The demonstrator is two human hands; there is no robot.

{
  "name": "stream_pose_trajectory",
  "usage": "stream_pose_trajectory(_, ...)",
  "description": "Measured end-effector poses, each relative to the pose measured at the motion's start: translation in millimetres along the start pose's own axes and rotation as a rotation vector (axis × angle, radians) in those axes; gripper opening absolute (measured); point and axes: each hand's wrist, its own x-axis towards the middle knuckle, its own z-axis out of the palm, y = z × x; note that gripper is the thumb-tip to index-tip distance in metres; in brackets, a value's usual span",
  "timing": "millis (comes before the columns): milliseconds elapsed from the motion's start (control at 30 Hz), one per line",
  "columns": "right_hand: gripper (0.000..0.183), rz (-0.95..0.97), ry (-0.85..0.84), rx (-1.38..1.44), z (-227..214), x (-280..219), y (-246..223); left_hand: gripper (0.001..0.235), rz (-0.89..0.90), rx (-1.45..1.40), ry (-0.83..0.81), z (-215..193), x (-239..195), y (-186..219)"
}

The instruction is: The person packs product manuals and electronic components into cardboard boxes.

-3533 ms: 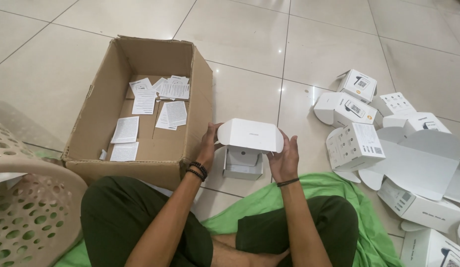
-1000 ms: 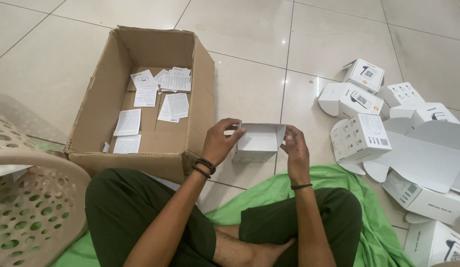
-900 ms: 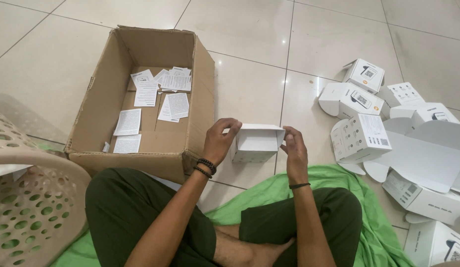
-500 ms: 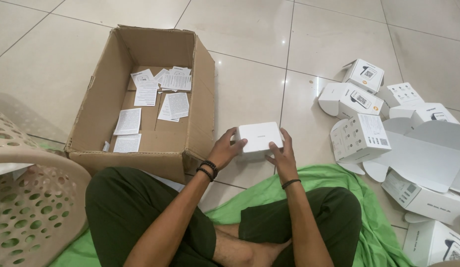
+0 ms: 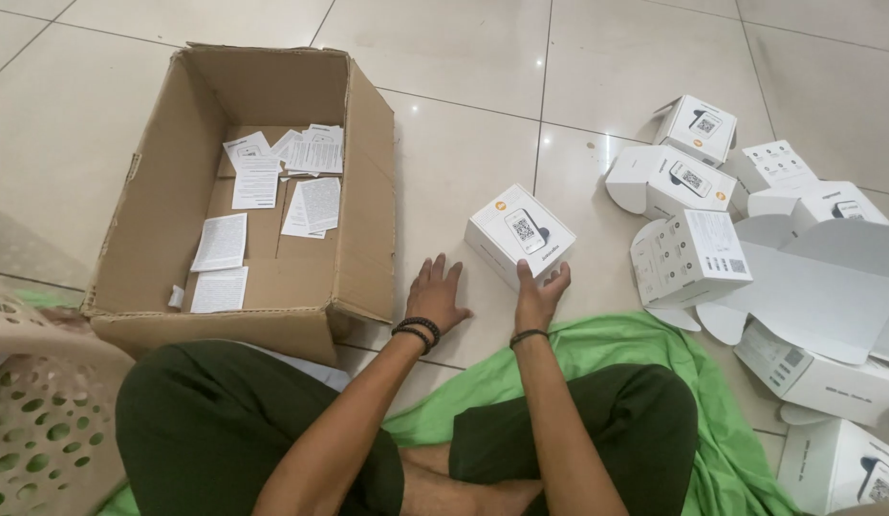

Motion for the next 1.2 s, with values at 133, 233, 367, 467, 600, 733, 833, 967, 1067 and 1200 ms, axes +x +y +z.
stream_pose_trajectory(133, 0.086, -0.059, 0.062, -0.003, 27, 26, 25, 0.115, -0.146, 0.272, -0.178, -14, 6, 14)
stream_pose_trajectory(233, 0.082, -0.104, 0.103, 0.019, 39, 65, 45, 0.126, -0.174, 0.342, -0.260, -23, 20, 22)
stream_pose_trajectory(367, 0.081, -0.139, 0.137, 0.116, 43, 119, 49, 0.133, -0.207, 0.403, -0.316, -23, 32, 26)
stream_pose_trajectory(467, 0.073, -0.136, 0.275, 0.064, 55, 152, 43, 0.137, -0.213, 0.434, -0.346, -21, 36, 25)
stream_pose_trajectory(600, 0.069, -0.264, 0.308, 0.317, 104, 202, 46, 0.140, -0.209, 0.455, -0.402, -20, 42, 28)
stream_pose_trajectory(733, 0.068, -0.224, -0.405, -0.503, 172, 226, 25, 0.142, -0.208, 0.450, -0.445, -19, 43, 25)
stream_pose_trajectory(833, 0.055, -0.293, -0.883, -1.386, 186, 194, -32, 0.142, -0.189, 0.451, -0.413, -18, 46, 22)
stream_pose_trajectory(967, 0.053, -0.367, -0.907, -1.271, 171, 193, -11, 0.142, -0.180, 0.454, -0.394, -17, 45, 21)
stream_pose_trajectory(1067, 0.064, -0.433, -0.883, -1.287, 157, 175, 6, 0.142, -0.186, 0.435, -0.390, -14, 42, 19)
stream_pose_trajectory(1200, 0.073, -0.464, -0.869, -1.360, 130, 137, 10, 0.142, -0.196, 0.405, -0.362, -13, 40, 16)
